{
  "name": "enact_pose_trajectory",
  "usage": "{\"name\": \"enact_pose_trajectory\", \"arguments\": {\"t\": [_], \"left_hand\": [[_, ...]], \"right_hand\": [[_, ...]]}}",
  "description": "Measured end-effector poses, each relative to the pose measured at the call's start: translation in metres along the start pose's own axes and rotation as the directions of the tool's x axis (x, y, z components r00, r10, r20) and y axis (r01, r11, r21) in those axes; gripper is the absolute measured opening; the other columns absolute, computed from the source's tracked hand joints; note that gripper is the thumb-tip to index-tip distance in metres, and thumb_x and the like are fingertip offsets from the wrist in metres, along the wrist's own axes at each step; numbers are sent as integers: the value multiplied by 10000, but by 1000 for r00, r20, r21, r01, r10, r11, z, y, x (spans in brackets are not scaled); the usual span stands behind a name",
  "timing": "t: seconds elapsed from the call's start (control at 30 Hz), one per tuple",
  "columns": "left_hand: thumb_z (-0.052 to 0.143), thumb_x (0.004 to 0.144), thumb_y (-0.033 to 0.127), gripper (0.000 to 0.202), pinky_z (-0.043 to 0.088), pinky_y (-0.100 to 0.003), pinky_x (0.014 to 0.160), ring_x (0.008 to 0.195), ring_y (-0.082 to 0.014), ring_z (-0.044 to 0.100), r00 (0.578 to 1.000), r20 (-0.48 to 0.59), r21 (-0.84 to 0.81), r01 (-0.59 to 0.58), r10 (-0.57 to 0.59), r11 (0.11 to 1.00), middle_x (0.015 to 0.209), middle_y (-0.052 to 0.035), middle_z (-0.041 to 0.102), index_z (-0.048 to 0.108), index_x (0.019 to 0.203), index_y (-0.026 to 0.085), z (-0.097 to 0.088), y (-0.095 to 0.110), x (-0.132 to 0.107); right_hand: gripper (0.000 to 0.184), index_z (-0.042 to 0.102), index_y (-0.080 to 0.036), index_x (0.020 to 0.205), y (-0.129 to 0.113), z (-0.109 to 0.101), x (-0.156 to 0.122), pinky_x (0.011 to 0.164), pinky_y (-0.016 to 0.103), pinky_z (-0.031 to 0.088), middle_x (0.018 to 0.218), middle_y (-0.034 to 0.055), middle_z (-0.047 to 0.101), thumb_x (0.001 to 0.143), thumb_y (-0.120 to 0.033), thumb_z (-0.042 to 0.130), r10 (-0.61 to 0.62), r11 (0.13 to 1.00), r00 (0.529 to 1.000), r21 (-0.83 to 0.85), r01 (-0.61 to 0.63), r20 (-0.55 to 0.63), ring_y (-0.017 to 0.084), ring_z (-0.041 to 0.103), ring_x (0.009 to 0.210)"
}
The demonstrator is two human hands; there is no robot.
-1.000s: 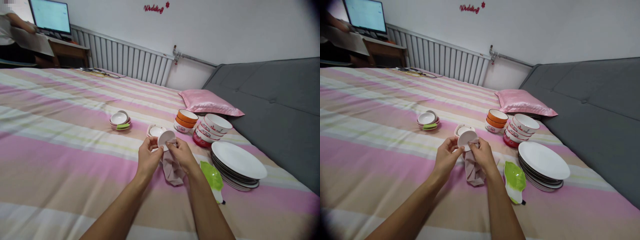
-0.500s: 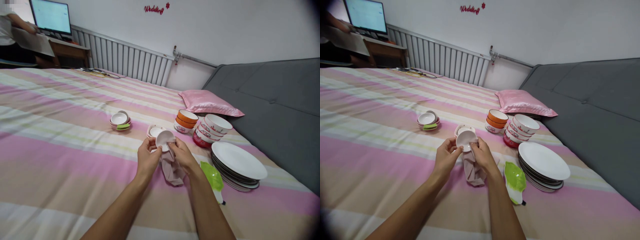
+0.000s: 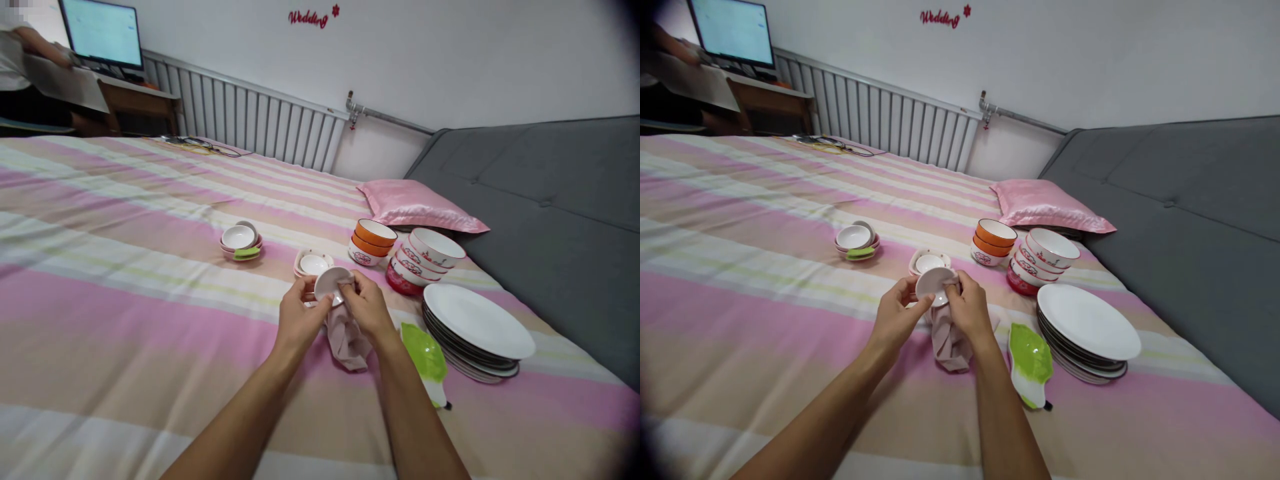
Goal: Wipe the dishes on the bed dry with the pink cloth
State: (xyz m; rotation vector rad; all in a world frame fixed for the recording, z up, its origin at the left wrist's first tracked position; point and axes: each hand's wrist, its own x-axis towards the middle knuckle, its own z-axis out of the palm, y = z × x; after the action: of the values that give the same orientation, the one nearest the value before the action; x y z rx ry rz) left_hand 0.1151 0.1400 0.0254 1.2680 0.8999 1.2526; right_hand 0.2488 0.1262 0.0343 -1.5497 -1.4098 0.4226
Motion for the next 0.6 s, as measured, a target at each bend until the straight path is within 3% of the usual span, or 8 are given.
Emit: {"name": "enact_pose_trajectory", "arguments": {"t": [0.13,0.27,0.47,0.6], "left_hand": [[633,717,355,316,468,-260,672,767,-158,588,998,-53,115,-33,39,993,927,-67,679,645,971,168,-4,0,1],[613,705,321,236,425,-247,584,623,-138,539,992,-108,258,-41,71,965,801,-36,679,681,880,178,-8,2,2],[576,655,192,74,346,-232,503,484,-142,527,999,-23,426,-14,27,904,539,-8,599,648,641,186,-9,0,2],[571,661,188,64,352,-224,479,436,-144,536,997,20,330,65,-76,942,470,-1,570,596,602,192,-8,-6,2]], "right_hand": [[175,592,-185,796,-6,-2,-1,576,232,320,675,-10,572,820,-266,438,-39,992,999,-118,42,27,141,479,631],[168,595,-189,817,-10,-2,-2,594,238,317,697,-4,595,800,-205,428,-67,978,997,-195,74,40,147,500,641],[177,586,-205,818,-15,-2,-3,618,243,330,712,1,599,792,-181,413,-130,962,990,-233,140,56,159,519,665],[164,562,-215,778,-14,-1,-3,610,245,325,692,-2,587,797,-184,402,-138,949,989,-277,147,53,160,506,643]]}}
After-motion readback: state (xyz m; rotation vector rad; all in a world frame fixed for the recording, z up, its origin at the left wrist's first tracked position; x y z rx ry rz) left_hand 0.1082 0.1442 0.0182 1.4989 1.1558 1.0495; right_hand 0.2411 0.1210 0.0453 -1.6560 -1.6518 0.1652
